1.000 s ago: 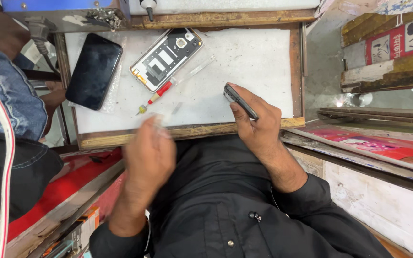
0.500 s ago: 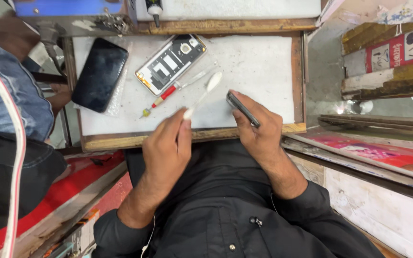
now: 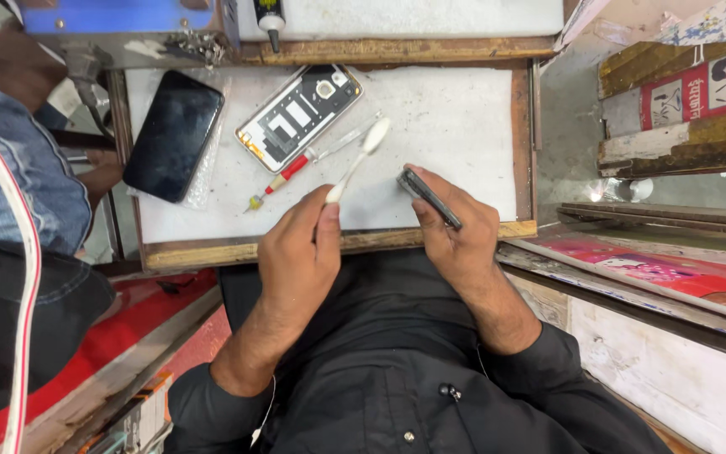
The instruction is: The person cleans a disassembled mobile phone frame using a white plastic tool and a red-handled screwdriver. They wipe the frame's edges and interior, then place the frame on the workbench.
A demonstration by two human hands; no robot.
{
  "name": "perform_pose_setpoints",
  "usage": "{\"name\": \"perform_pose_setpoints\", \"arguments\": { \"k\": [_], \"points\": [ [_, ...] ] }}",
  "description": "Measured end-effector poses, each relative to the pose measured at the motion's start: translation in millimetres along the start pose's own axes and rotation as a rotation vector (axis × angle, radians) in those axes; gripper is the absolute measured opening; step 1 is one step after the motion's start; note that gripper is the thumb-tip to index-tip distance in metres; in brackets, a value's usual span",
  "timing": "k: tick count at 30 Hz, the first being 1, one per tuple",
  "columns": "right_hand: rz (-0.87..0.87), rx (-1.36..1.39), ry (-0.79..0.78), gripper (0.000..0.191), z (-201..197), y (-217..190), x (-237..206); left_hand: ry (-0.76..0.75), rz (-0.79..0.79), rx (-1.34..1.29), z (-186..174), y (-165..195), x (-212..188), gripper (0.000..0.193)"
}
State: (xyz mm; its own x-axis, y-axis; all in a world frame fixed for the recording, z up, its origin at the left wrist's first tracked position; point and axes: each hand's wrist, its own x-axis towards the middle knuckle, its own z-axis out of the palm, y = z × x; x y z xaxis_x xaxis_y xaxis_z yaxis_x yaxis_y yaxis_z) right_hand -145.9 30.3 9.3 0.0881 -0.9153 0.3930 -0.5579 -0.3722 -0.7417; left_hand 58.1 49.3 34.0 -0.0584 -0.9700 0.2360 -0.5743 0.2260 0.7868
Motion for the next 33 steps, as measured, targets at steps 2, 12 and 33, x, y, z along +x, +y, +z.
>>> {"name": "perform_pose_setpoints", "arguments": {
  "k": [2,12,33],
  "points": [
    [0.015,0.012,0.021,0.029,-1,-1,1,-0.007,0.058,-0.094,2,0,-1,0.020],
    [0.060,0.056,0.004,0.031,-9,9,-5,-0.184,-0.020,-0.250,6,-1,2,0.022],
    [0.320,1.271,0.087,0.040,8,83,-36,-0.269,-0.217,-0.335,51,-12,-7,0.022]
  ]
}}
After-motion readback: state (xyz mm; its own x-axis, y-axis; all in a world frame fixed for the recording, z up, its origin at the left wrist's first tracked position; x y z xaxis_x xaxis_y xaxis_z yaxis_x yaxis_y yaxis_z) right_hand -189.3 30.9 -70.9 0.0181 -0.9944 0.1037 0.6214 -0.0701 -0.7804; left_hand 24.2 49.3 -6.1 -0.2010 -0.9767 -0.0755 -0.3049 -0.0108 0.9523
